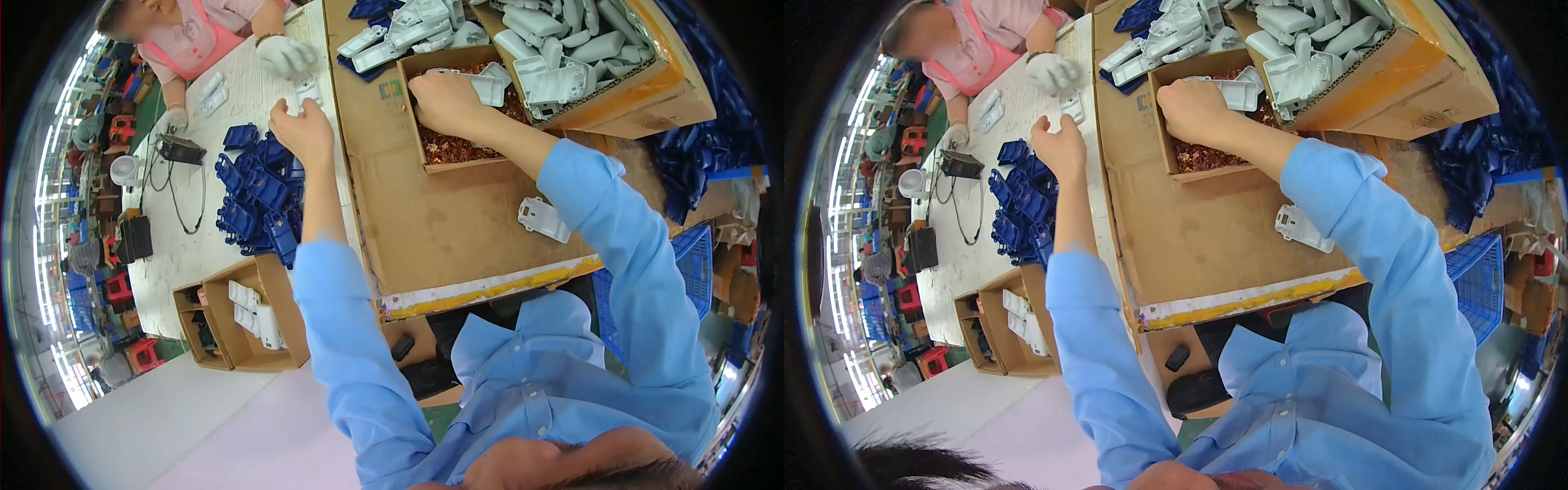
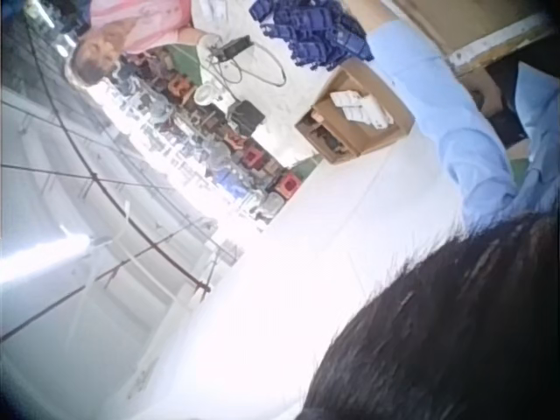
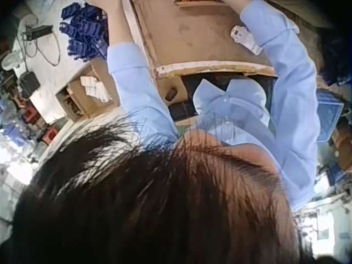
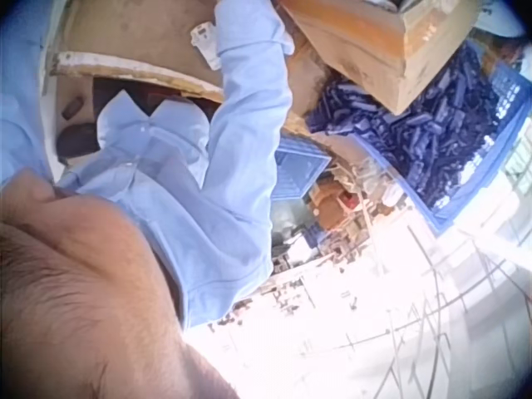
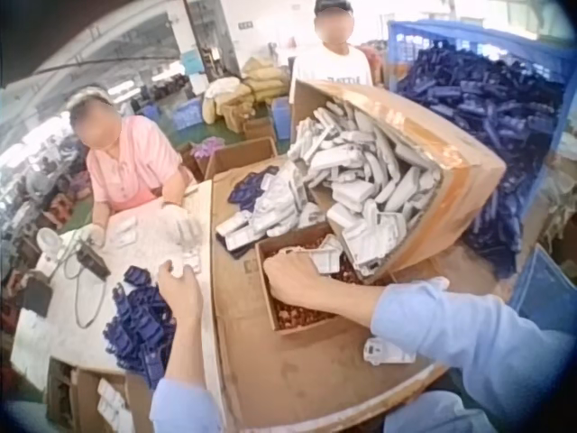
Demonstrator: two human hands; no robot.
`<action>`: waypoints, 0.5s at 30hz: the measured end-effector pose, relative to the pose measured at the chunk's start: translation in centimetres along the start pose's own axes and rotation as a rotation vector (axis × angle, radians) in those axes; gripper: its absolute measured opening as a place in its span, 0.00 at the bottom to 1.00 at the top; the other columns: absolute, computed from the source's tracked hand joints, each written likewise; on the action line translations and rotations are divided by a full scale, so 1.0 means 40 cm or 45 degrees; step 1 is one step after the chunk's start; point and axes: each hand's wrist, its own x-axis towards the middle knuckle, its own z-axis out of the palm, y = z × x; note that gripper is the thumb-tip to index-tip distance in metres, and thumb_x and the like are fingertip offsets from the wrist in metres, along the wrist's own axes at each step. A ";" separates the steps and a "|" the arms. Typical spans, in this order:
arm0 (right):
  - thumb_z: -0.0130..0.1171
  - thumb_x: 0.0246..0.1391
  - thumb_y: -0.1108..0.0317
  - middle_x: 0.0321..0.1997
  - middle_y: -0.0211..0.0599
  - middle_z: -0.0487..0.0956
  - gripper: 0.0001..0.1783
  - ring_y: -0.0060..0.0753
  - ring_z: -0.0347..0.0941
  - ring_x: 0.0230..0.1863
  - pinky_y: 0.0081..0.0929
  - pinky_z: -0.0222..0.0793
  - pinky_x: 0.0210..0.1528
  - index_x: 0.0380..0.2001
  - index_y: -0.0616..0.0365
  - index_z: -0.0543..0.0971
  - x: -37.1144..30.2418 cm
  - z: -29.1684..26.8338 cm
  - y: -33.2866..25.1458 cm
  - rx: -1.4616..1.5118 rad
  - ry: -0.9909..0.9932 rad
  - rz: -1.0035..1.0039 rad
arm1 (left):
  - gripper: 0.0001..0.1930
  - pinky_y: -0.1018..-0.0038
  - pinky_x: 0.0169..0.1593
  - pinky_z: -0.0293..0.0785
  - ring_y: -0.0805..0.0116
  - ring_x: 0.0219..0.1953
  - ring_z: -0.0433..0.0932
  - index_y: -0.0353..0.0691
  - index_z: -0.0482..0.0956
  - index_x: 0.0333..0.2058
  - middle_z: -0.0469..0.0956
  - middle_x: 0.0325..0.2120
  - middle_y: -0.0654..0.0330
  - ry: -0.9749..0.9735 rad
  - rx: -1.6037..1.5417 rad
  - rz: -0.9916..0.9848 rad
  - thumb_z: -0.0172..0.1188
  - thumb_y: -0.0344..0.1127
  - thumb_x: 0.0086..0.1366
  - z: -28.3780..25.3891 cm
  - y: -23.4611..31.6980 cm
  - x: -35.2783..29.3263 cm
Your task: Assembling small electronic components by inserting metal pins into plastic housings.
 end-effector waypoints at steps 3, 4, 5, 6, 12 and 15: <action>0.60 0.39 0.72 0.32 0.52 0.81 0.07 0.54 0.79 0.38 0.46 0.76 0.37 0.25 0.63 0.80 0.001 -0.004 -0.010 0.072 0.024 0.028 | 0.18 0.70 0.39 0.72 0.59 0.34 0.76 0.27 0.69 0.46 0.71 0.41 0.47 0.004 -0.304 0.066 0.56 0.32 0.60 -0.095 0.051 -0.123; 0.60 0.39 0.72 0.32 0.52 0.81 0.07 0.54 0.79 0.38 0.46 0.76 0.37 0.25 0.63 0.80 0.002 -0.003 -0.021 0.078 0.024 0.018 | 0.16 0.71 0.37 0.72 0.60 0.32 0.76 0.28 0.70 0.44 0.72 0.38 0.49 0.013 -0.370 0.121 0.57 0.31 0.60 -0.125 0.072 -0.178; 0.57 0.40 0.72 0.31 0.54 0.80 0.07 0.56 0.78 0.37 0.48 0.75 0.37 0.25 0.64 0.80 -0.006 -0.006 -0.003 0.117 0.019 0.038 | 0.14 0.72 0.35 0.72 0.62 0.31 0.75 0.30 0.72 0.43 0.73 0.35 0.51 -0.002 -0.433 0.192 0.57 0.30 0.59 -0.144 0.121 -0.244; 0.55 0.42 0.72 0.30 0.55 0.79 0.07 0.59 0.77 0.35 0.50 0.73 0.38 0.24 0.64 0.79 -0.008 -0.015 0.005 0.137 0.014 0.052 | 0.12 0.73 0.34 0.73 0.62 0.30 0.76 0.31 0.73 0.41 0.74 0.32 0.53 -0.190 -0.407 0.137 0.57 0.29 0.59 -0.174 0.159 -0.312; 0.57 0.40 0.73 0.34 0.54 0.81 0.09 0.54 0.79 0.39 0.46 0.76 0.39 0.28 0.64 0.81 -0.023 -0.028 -0.011 0.079 -0.061 0.051 | 0.16 0.68 0.39 0.73 0.58 0.39 0.75 0.35 0.75 0.42 0.76 0.36 0.54 -0.787 -0.345 0.868 0.61 0.33 0.54 -0.218 0.273 -0.597; 0.57 0.41 0.72 0.35 0.55 0.81 0.10 0.54 0.79 0.39 0.45 0.75 0.40 0.28 0.64 0.81 -0.051 -0.051 -0.012 0.102 -0.027 0.054 | 0.22 0.64 0.46 0.71 0.57 0.47 0.72 0.37 0.72 0.48 0.73 0.44 0.54 -0.855 -0.168 0.959 0.61 0.36 0.55 -0.197 0.321 -0.642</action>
